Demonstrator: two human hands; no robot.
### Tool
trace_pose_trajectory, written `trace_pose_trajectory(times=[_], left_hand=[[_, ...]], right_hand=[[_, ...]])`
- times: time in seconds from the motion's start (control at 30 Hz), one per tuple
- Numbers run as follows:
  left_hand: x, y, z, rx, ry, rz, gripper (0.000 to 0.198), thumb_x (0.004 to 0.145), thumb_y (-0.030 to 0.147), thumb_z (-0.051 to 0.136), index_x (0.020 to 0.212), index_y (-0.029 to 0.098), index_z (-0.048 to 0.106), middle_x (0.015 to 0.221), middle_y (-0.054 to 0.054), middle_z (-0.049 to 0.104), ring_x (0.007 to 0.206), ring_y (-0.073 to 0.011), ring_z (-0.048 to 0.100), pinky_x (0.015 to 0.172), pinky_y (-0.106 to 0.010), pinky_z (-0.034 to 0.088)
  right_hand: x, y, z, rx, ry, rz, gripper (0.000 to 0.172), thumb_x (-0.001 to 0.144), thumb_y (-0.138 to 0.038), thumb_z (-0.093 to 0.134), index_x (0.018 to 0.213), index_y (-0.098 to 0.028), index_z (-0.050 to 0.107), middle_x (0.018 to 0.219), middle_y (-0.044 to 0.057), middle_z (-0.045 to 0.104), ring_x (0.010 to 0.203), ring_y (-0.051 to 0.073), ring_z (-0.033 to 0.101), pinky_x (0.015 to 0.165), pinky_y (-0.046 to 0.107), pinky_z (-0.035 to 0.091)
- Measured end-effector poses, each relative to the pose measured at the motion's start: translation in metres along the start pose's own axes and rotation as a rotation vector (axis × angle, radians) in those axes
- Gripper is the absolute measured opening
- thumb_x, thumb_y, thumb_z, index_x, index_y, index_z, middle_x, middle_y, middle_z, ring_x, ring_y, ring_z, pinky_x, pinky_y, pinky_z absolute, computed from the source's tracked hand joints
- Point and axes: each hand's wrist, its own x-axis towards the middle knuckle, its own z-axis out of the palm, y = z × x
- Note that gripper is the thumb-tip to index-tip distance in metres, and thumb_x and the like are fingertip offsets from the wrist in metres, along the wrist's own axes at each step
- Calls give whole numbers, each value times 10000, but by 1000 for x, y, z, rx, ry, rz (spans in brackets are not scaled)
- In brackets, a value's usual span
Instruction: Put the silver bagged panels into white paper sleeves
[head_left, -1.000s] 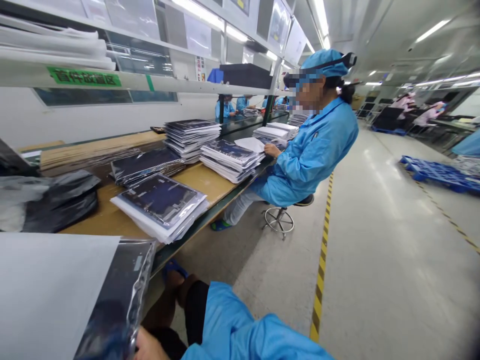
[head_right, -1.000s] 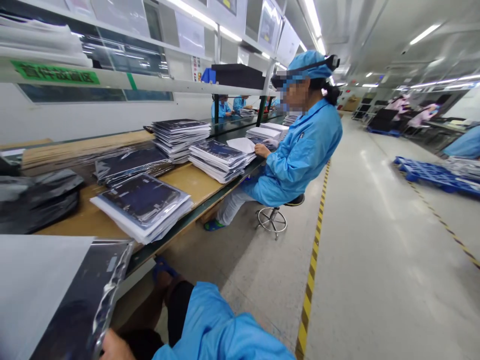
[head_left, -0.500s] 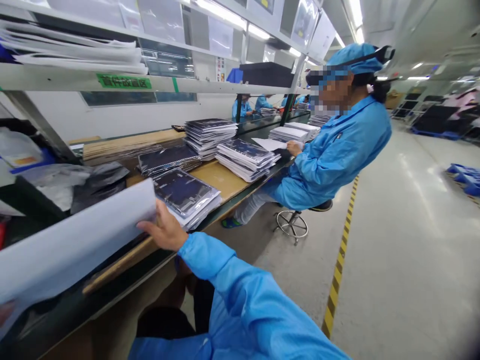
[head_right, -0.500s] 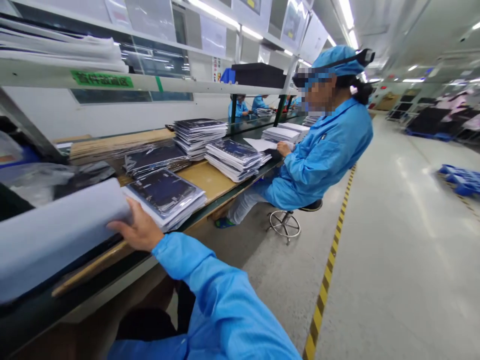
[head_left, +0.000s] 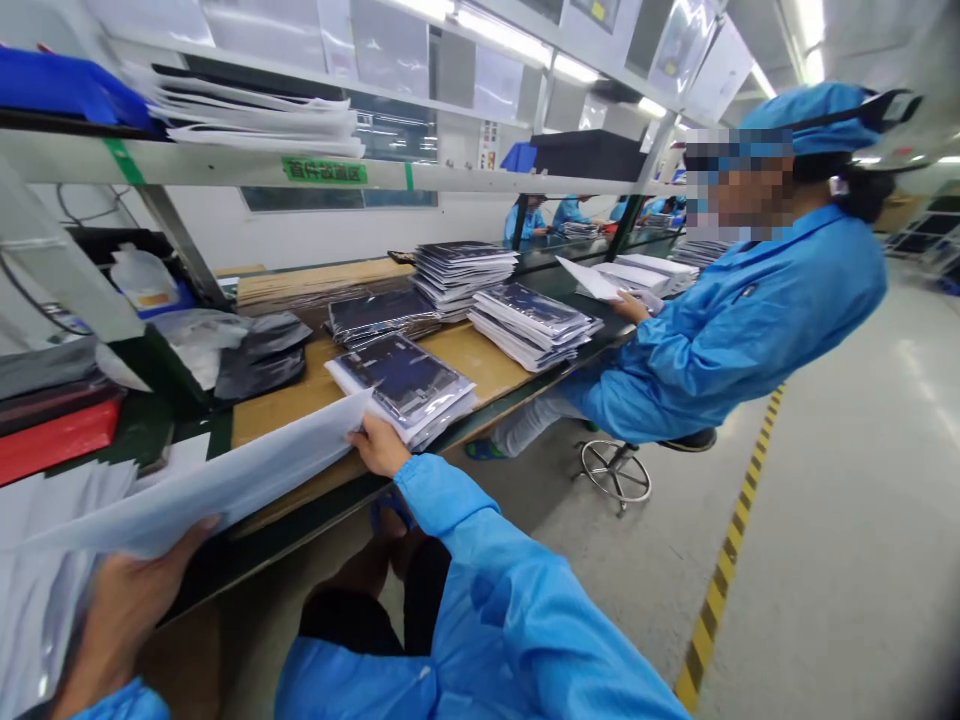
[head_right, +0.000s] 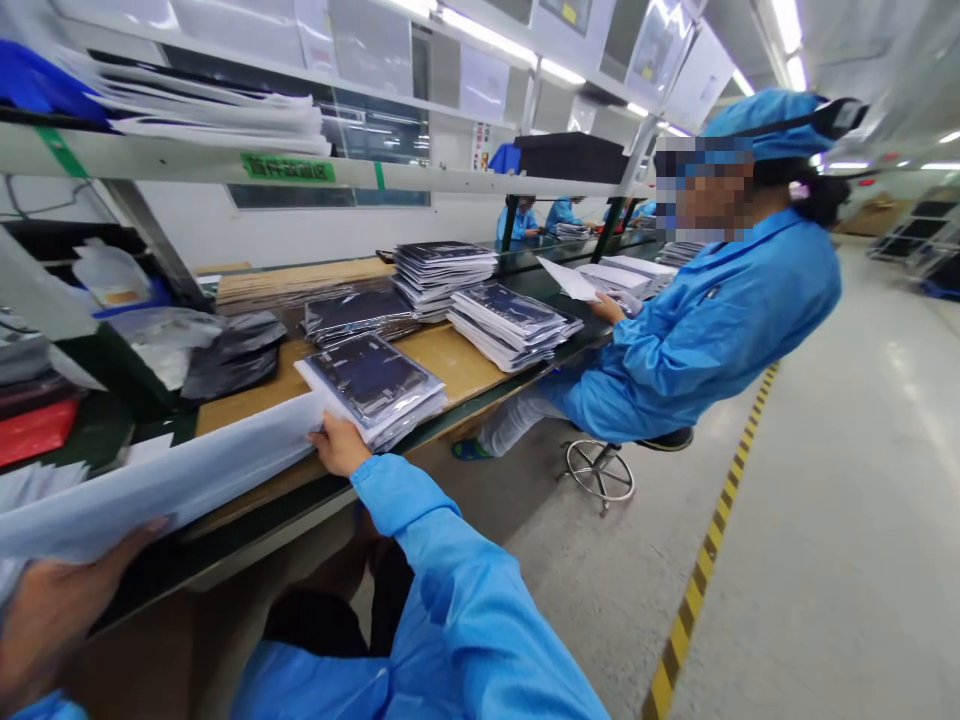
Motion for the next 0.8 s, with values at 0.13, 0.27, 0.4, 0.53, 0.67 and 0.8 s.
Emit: trace_pose_trajectory(times=[0.13,0.27,0.4,0.53,0.67,0.8], left_hand=[[11,-13,-2,-7,123,-101,435,343,586,744,521,262,515,453,35,540,539,-217,524,445,-280,363],[14,-23,1,-185,311,1,523,373,671,703,553,205,547,489,20,539,527,-158,461,468,-261,352],[18,-38,15,-222,154,56,480,480,630,720,549,187,551,509,-14,584,542,-169,507,493,-276,401],[19,-47,24,-297,-7,68,439,513,537,775,703,160,654,717,-71,720,729,-233,634,647,-307,512],[20,-42,23,-389,-19,53,523,559,523,790,878,122,687,905,-105,752,887,-268,665,790,-339,541],[10,-33,13,-696,-112,-141,535,642,482,802,997,108,661,852,-82,742,785,-217,691,692,-294,575]], right_hand=[[3,1,1,36,-5,-19,224,839,-143,574,1044,-215,628,1004,21,711,1012,232,627,956,376,483],[0,2,4,80,69,-23,284,842,-211,542,1123,-179,573,1054,65,681,995,239,615,934,376,485],[0,8,6,49,94,23,242,817,-218,522,1045,-178,594,961,66,686,954,257,609,920,391,477],[2,11,7,46,59,67,278,745,-173,554,1017,-183,612,999,92,696,1010,295,591,983,454,426],[5,1,5,54,62,101,246,758,-217,565,996,-178,613,1032,124,695,1056,311,591,1009,484,411],[-12,-20,-2,425,74,297,300,809,-381,613,1041,-191,617,964,86,726,914,263,673,849,419,540]])
